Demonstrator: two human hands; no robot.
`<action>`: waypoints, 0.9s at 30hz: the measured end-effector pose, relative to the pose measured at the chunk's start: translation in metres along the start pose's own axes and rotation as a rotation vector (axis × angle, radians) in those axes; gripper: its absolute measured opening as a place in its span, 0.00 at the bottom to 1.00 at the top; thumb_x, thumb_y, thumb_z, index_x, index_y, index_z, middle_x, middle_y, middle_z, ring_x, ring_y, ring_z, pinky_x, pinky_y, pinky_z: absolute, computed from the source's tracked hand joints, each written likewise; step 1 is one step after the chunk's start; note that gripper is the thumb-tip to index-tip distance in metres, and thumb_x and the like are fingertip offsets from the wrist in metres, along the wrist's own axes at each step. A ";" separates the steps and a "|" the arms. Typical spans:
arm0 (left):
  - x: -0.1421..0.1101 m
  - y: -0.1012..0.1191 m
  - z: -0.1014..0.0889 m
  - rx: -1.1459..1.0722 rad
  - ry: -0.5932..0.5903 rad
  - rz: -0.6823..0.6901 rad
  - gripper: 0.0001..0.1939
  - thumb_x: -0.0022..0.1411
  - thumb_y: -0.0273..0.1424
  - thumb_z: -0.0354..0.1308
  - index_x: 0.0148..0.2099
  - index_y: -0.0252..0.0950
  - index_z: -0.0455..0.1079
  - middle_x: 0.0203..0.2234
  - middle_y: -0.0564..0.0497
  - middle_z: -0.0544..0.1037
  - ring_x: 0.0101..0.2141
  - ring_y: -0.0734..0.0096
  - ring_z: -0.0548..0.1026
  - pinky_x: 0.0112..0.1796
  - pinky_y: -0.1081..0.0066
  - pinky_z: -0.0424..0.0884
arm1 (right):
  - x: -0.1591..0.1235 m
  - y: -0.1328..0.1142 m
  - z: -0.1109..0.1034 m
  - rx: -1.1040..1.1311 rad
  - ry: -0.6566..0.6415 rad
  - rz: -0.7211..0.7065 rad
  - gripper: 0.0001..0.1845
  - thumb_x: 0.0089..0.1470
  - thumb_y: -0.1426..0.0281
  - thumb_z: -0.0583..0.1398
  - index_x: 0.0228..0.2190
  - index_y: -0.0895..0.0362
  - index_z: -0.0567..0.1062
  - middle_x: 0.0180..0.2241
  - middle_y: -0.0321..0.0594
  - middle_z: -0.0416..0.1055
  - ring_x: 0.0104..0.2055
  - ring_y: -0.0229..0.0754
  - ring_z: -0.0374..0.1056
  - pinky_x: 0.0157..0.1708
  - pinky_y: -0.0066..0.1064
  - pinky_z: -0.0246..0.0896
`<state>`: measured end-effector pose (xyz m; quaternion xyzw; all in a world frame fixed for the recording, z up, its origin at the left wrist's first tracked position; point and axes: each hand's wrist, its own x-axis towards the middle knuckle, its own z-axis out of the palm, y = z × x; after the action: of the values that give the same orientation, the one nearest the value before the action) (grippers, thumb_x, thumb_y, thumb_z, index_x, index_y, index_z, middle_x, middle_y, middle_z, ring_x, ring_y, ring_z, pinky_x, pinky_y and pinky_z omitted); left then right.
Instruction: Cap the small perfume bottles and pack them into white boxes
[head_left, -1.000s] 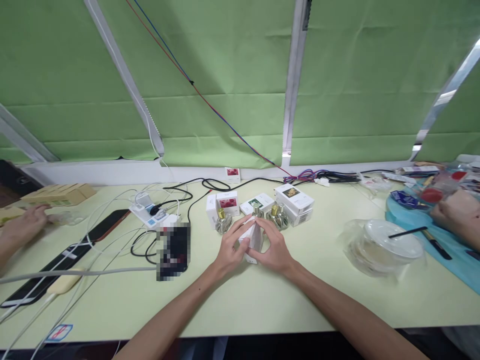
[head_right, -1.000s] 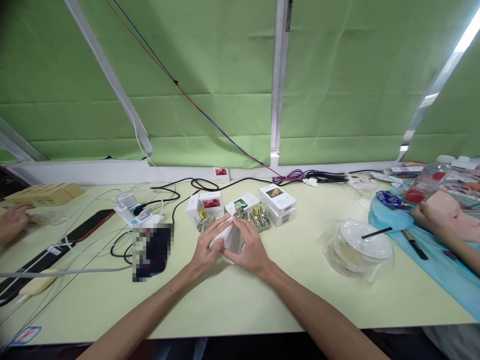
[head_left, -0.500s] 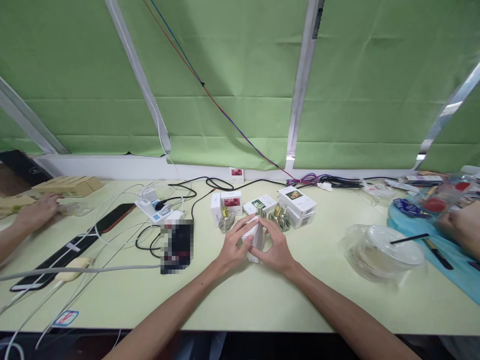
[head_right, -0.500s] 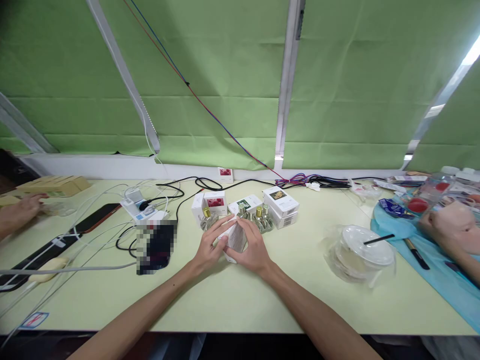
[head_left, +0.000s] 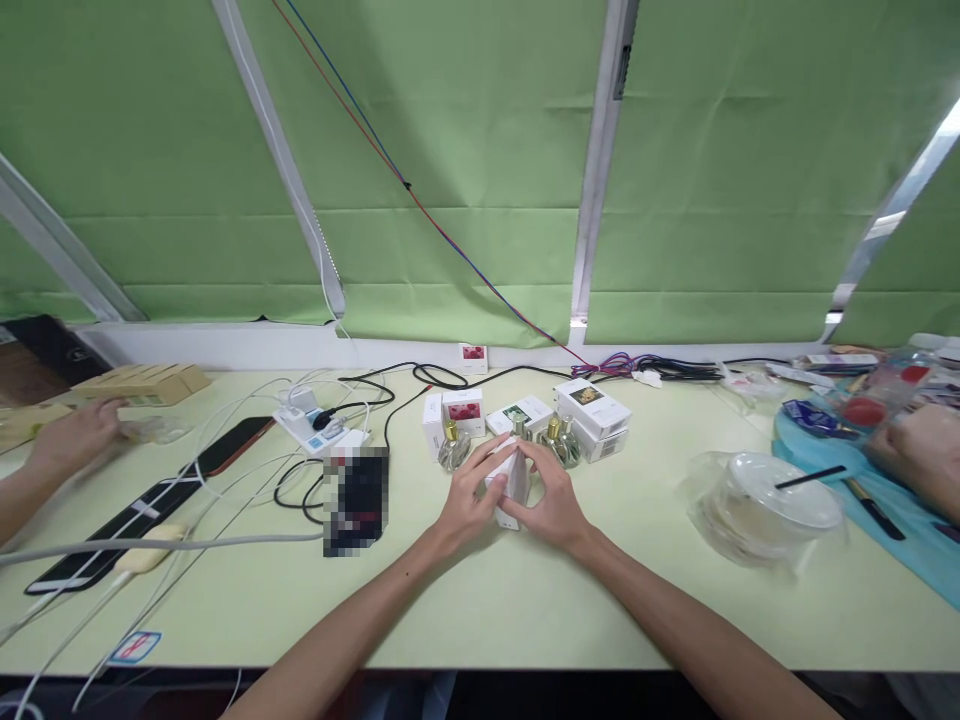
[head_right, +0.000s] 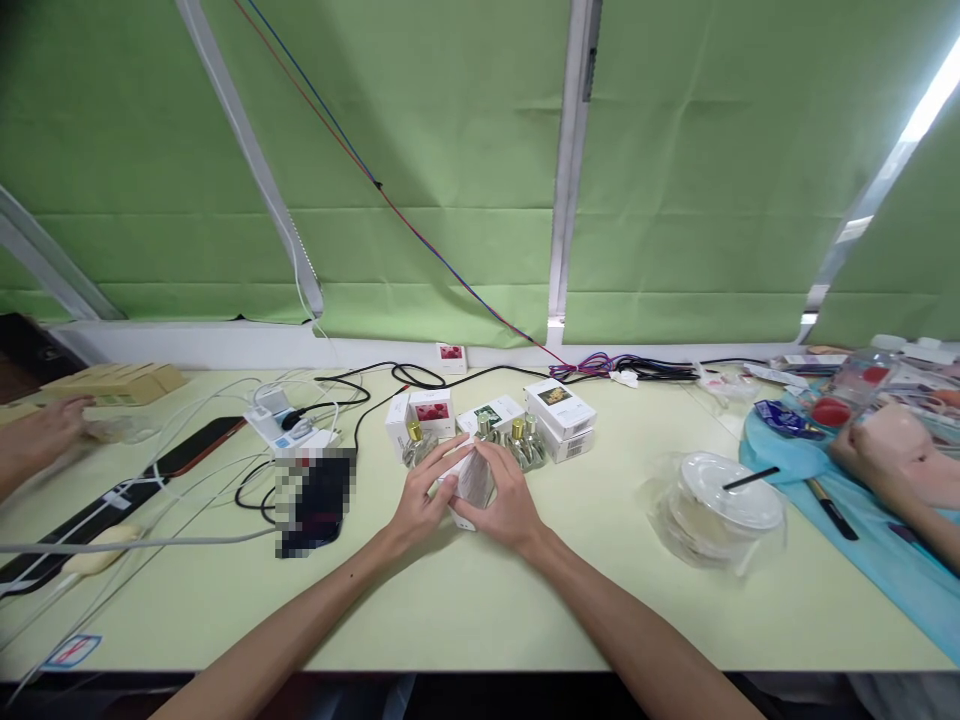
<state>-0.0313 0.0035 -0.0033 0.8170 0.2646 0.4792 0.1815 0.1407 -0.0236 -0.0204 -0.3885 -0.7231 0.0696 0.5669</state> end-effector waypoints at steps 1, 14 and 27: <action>0.000 0.000 0.000 0.002 0.001 0.002 0.21 0.74 0.36 0.49 0.63 0.42 0.70 0.62 0.43 0.71 0.61 0.57 0.70 0.60 0.53 0.68 | 0.000 0.000 0.000 0.000 -0.002 0.000 0.35 0.52 0.65 0.68 0.59 0.56 0.67 0.55 0.53 0.72 0.57 0.55 0.69 0.51 0.49 0.72; 0.000 -0.003 -0.001 0.014 -0.011 0.030 0.20 0.73 0.35 0.50 0.63 0.43 0.70 0.62 0.43 0.71 0.61 0.56 0.70 0.60 0.51 0.69 | 0.001 0.000 -0.001 0.021 -0.018 0.010 0.36 0.52 0.64 0.68 0.60 0.55 0.65 0.55 0.52 0.71 0.57 0.55 0.68 0.54 0.50 0.70; 0.001 0.001 0.002 0.109 0.022 0.038 0.21 0.65 0.35 0.61 0.60 0.42 0.72 0.62 0.41 0.71 0.59 0.53 0.73 0.57 0.52 0.72 | -0.001 0.003 0.001 0.062 -0.068 0.063 0.41 0.51 0.65 0.68 0.63 0.55 0.61 0.58 0.54 0.67 0.60 0.57 0.65 0.54 0.50 0.69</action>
<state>-0.0289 0.0031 -0.0034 0.8252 0.2768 0.4763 0.1245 0.1417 -0.0217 -0.0233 -0.3908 -0.7268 0.1226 0.5513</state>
